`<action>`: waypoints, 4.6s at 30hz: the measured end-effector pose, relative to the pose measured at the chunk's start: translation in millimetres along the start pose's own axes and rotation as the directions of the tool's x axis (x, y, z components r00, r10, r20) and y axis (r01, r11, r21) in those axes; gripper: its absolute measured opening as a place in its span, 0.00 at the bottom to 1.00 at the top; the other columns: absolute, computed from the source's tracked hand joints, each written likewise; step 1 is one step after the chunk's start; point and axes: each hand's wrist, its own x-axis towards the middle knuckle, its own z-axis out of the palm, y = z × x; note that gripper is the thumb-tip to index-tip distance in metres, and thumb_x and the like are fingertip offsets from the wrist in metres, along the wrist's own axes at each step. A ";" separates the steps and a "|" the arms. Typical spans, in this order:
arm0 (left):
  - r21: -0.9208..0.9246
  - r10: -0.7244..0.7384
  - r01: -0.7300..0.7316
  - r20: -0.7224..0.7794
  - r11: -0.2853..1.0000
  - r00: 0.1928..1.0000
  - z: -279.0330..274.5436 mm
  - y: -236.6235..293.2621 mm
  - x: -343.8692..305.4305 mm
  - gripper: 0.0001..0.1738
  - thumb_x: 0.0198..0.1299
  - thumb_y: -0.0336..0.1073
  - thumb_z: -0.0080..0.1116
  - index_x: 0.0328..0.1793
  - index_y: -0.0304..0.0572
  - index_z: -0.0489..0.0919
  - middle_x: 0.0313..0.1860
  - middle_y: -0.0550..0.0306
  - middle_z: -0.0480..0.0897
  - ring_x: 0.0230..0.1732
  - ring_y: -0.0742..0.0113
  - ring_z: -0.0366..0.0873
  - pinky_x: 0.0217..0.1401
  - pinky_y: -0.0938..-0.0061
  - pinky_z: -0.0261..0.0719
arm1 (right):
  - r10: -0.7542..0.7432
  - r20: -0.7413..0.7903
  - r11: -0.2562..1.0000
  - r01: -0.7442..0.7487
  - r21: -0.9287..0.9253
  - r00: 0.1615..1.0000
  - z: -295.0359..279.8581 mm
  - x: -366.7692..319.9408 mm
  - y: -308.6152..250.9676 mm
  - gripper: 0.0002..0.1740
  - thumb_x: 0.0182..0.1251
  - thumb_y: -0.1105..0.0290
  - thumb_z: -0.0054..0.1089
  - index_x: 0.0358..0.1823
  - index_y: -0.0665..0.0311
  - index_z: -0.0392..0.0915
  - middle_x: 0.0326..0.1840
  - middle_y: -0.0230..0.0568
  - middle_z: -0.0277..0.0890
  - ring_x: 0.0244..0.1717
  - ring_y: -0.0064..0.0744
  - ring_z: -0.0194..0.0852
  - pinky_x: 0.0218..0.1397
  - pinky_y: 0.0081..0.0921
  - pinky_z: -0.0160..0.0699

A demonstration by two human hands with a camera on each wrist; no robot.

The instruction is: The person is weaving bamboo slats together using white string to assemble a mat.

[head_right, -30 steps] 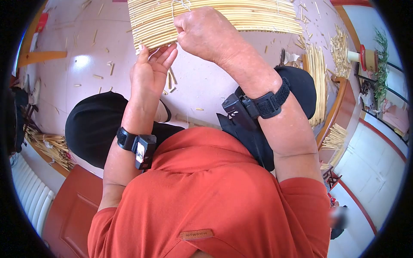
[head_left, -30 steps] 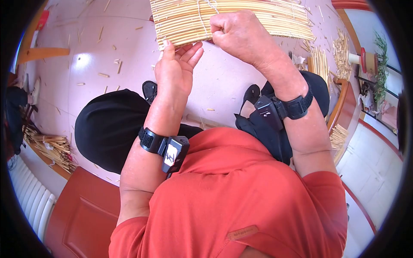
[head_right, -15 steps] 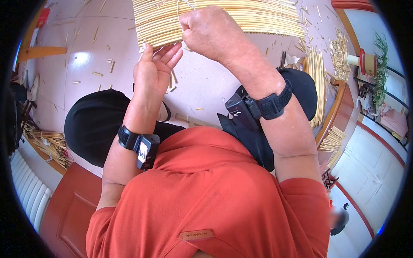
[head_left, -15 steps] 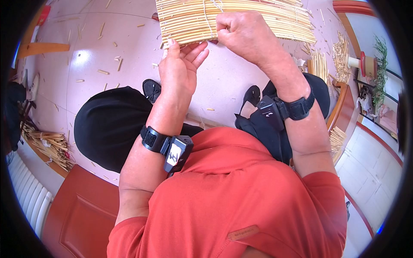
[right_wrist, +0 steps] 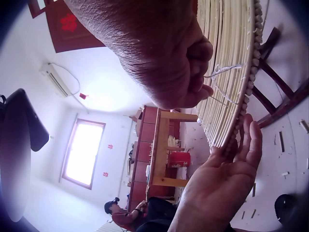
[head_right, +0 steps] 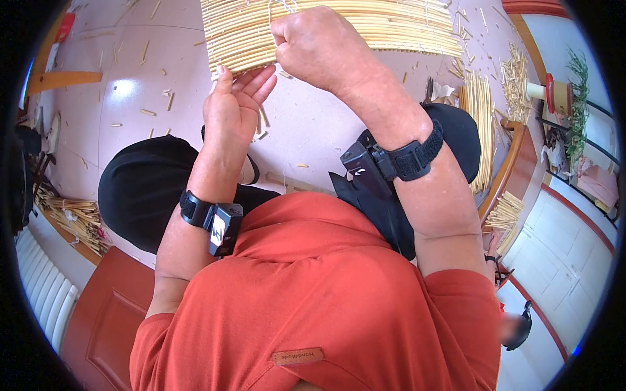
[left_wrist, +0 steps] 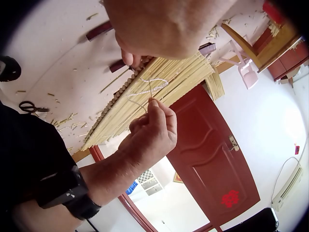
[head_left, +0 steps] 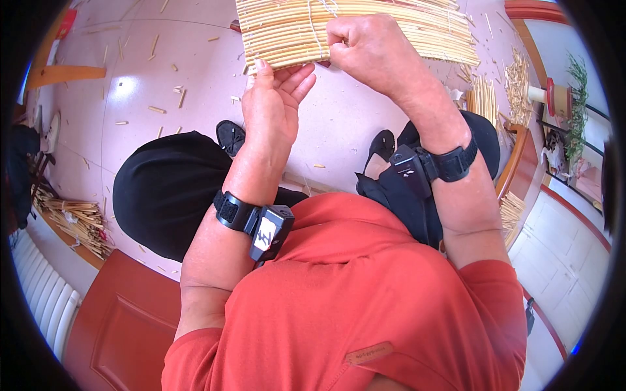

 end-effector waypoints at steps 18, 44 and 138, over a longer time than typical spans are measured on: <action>0.007 0.007 -0.007 0.030 1.000 1.000 -1.6 -0.1 0.3 0.25 0.78 0.45 0.27 0.66 0.32 0.62 0.58 0.35 0.73 0.60 0.43 0.75 0.64 0.53 0.77 | -0.019 0.029 1.000 0.020 -0.023 0.999 0.8 0.6 0.6 0.06 0.56 0.73 0.55 0.22 0.66 0.73 0.16 0.48 0.69 0.17 0.38 0.68 0.25 0.34 0.69; -0.230 0.064 -0.077 -0.060 0.970 0.996 8.5 -23.5 6.7 0.23 0.77 0.46 0.31 0.61 0.32 0.64 0.49 0.42 0.74 0.54 0.46 0.75 0.65 0.51 0.73 | -0.077 0.447 0.857 0.288 -0.428 0.891 -12.9 37.7 -21.6 0.09 0.49 0.74 0.56 0.27 0.70 0.84 0.26 0.56 0.80 0.32 0.52 0.82 0.36 0.42 0.81; 0.194 0.146 -0.936 0.959 0.293 0.244 31.2 -18.9 -57.0 0.52 0.51 0.59 0.66 0.77 0.42 0.58 0.79 0.38 0.51 0.78 0.41 0.48 0.77 0.52 0.49 | 0.645 -0.648 0.401 0.542 0.738 0.405 -115.0 -169.7 -114.1 0.26 0.68 0.71 0.59 0.65 0.70 0.64 0.63 0.48 0.71 0.62 0.39 0.72 0.67 0.36 0.70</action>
